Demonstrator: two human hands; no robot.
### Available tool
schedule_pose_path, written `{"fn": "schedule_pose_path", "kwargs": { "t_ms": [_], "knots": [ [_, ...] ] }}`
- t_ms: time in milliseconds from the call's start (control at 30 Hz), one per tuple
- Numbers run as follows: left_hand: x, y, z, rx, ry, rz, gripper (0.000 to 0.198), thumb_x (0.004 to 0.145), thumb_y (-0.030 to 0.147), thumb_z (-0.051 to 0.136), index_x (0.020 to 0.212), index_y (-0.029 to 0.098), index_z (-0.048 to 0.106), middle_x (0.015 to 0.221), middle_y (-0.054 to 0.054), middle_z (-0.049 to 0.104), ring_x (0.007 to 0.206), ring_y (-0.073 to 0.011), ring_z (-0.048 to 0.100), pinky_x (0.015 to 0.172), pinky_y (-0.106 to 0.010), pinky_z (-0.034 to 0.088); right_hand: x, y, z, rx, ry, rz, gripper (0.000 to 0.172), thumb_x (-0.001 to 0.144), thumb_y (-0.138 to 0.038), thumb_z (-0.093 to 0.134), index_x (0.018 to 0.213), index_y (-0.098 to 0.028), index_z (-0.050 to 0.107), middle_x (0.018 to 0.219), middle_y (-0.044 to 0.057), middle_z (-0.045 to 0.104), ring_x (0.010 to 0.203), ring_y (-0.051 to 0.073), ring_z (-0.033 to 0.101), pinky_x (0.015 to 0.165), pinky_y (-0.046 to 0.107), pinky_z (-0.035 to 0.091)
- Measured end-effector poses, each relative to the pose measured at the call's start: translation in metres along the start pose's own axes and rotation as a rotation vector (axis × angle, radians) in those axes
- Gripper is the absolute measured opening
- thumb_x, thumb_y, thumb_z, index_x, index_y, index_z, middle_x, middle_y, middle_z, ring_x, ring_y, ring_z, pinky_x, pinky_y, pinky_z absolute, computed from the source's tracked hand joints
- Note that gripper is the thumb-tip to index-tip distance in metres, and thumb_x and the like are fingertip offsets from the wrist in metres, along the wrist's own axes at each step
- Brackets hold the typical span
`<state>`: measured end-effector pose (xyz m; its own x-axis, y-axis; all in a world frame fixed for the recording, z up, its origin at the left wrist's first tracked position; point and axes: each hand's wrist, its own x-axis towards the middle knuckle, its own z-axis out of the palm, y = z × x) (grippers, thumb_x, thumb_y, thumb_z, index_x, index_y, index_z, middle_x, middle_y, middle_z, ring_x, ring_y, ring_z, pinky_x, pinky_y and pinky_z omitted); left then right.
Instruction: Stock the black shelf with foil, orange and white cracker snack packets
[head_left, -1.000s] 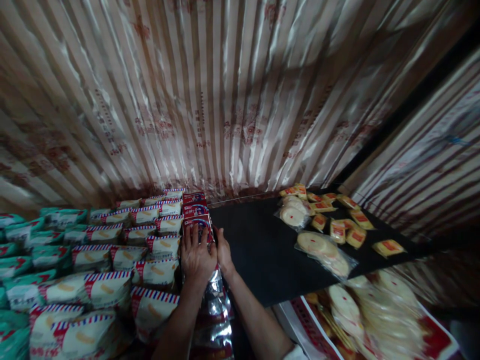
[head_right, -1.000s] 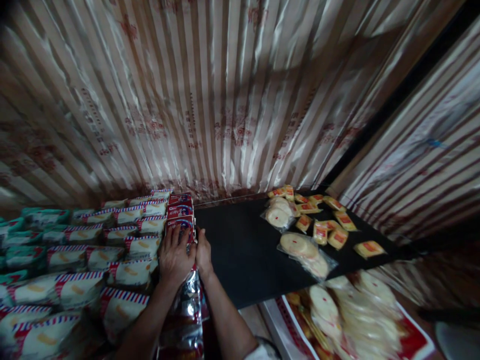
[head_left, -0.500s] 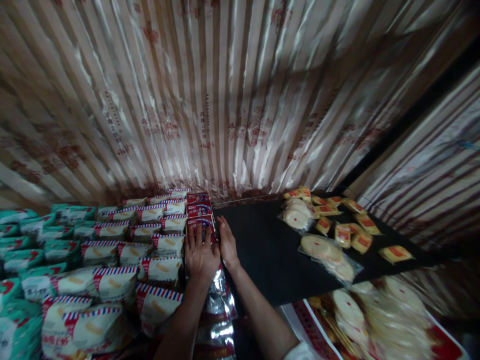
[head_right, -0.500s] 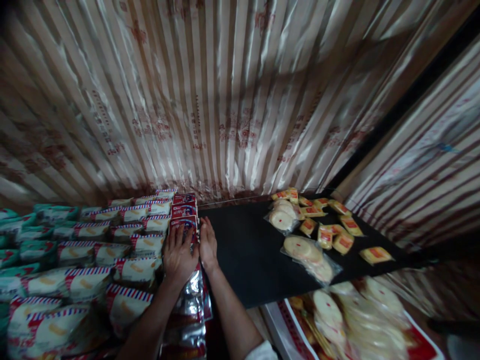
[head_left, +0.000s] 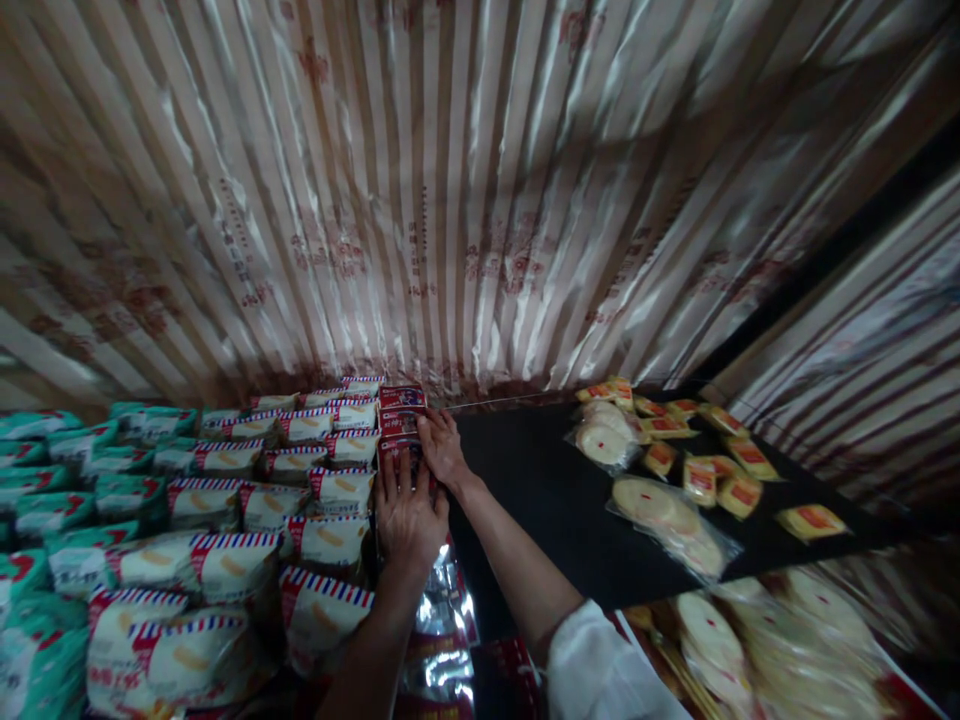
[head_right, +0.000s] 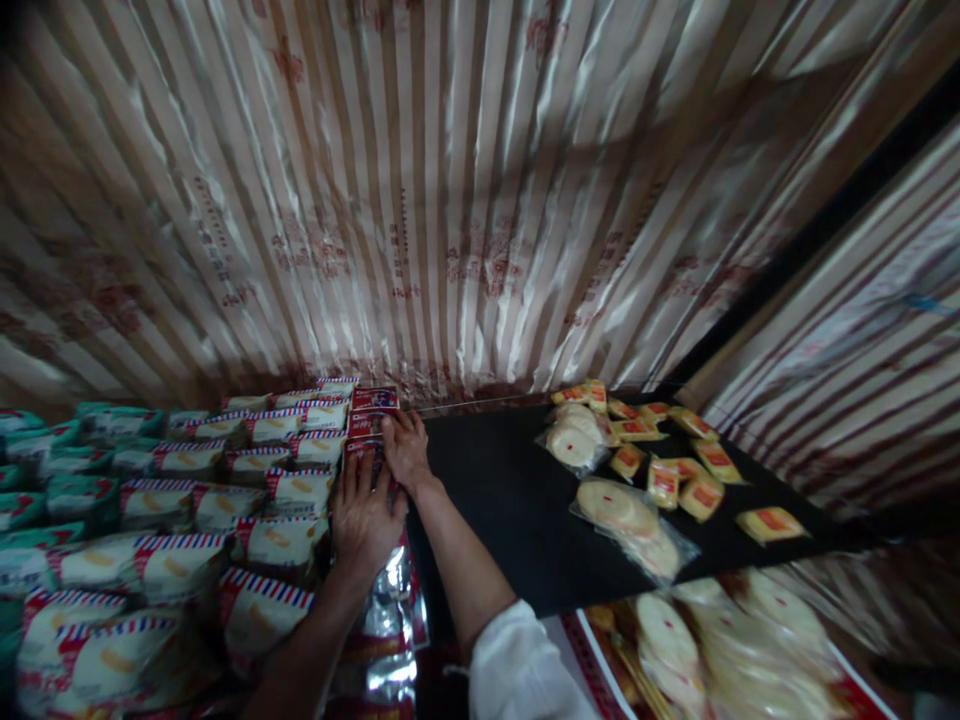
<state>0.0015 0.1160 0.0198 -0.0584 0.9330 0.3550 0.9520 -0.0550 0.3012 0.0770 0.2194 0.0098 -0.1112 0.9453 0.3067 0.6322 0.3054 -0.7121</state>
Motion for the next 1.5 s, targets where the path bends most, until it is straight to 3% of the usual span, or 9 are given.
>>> {"fn": "schedule_pose_path", "kwargs": {
  "t_ms": [233, 400, 633, 800, 1067, 1267, 1500],
  "knots": [
    [0.000, -0.002, 0.002, -0.012, 0.020, 0.024, 0.046, 0.079, 0.031, 0.052, 0.123, 0.018, 0.056, 0.136, -0.013, 0.047, 0.132, -0.0337, 0.031, 0.108, -0.052, 0.025, -0.018, -0.001, -0.017, 0.224, 0.186, 0.147, 0.068, 0.087, -0.064, 0.021, 0.103, -0.017, 0.068, 0.121, 0.011, 0.060, 0.127, 0.022, 0.039, 0.109, 0.040, 0.024],
    [-0.002, -0.003, 0.002, 0.013, 0.054, 0.062, 0.048, 0.080, 0.034, 0.051, 0.125, 0.018, 0.054, 0.137, -0.012, 0.047, 0.134, -0.0342, 0.027, 0.108, -0.053, 0.024, -0.052, -0.001, -0.040, 0.339, 0.260, 0.302, 0.066, 0.084, -0.066, 0.027, 0.101, -0.018, 0.069, 0.120, 0.011, 0.060, 0.123, 0.023, 0.043, 0.107, 0.039, 0.027],
    [-0.003, -0.003, -0.003, 0.026, 0.018, 0.090, 0.053, 0.082, 0.035, 0.049, 0.131, 0.013, 0.047, 0.140, -0.015, 0.042, 0.134, -0.0337, 0.028, 0.109, -0.051, 0.024, -0.102, 0.011, -0.062, 0.401, 0.317, 0.353, 0.060, 0.084, -0.064, 0.032, 0.097, -0.018, 0.069, 0.113, 0.010, 0.064, 0.115, 0.023, 0.050, 0.104, 0.041, 0.031],
    [-0.005, 0.000, -0.007, 0.044, 0.020, 0.093, 0.051, 0.082, 0.037, 0.050, 0.127, 0.013, 0.051, 0.138, -0.014, 0.044, 0.133, -0.0323, 0.030, 0.109, -0.050, 0.025, -0.129, 0.019, -0.069, 0.450, 0.347, 0.407, 0.060, 0.082, -0.065, 0.035, 0.097, -0.017, 0.068, 0.111, 0.011, 0.065, 0.109, 0.024, 0.054, 0.100, 0.041, 0.036],
    [-0.005, -0.004, -0.005, 0.015, 0.124, 0.143, 0.053, 0.085, 0.037, 0.046, 0.129, 0.006, 0.047, 0.137, -0.021, 0.044, 0.133, -0.0312, 0.031, 0.109, -0.049, 0.026, -0.156, 0.018, -0.077, 0.510, 0.380, 0.461, 0.059, 0.080, -0.067, 0.039, 0.096, -0.018, 0.069, 0.109, 0.011, 0.066, 0.104, 0.026, 0.057, 0.094, 0.042, 0.042],
    [-0.007, -0.001, -0.002, -0.082, 0.185, 0.169, 0.038, 0.088, 0.027, 0.041, 0.114, 0.005, 0.058, 0.134, -0.018, 0.048, 0.134, -0.0290, 0.029, 0.107, -0.048, 0.032, -0.172, 0.018, -0.077, 0.495, 0.392, 0.509, 0.063, 0.077, -0.070, 0.039, 0.099, -0.018, 0.069, 0.109, 0.012, 0.066, 0.098, 0.026, 0.060, 0.093, 0.044, 0.043],
    [-0.014, 0.003, -0.002, -0.325, 0.251, 0.235, 0.031, 0.086, 0.011, 0.037, 0.101, 0.011, 0.064, 0.127, -0.012, 0.056, 0.130, -0.0221, 0.038, 0.104, -0.040, 0.040, -0.191, 0.015, -0.078, 0.511, 0.357, 0.546, 0.063, 0.080, -0.068, 0.037, 0.103, -0.018, 0.067, 0.111, 0.012, 0.066, 0.104, 0.027, 0.058, 0.097, 0.043, 0.041]
  ]
}}
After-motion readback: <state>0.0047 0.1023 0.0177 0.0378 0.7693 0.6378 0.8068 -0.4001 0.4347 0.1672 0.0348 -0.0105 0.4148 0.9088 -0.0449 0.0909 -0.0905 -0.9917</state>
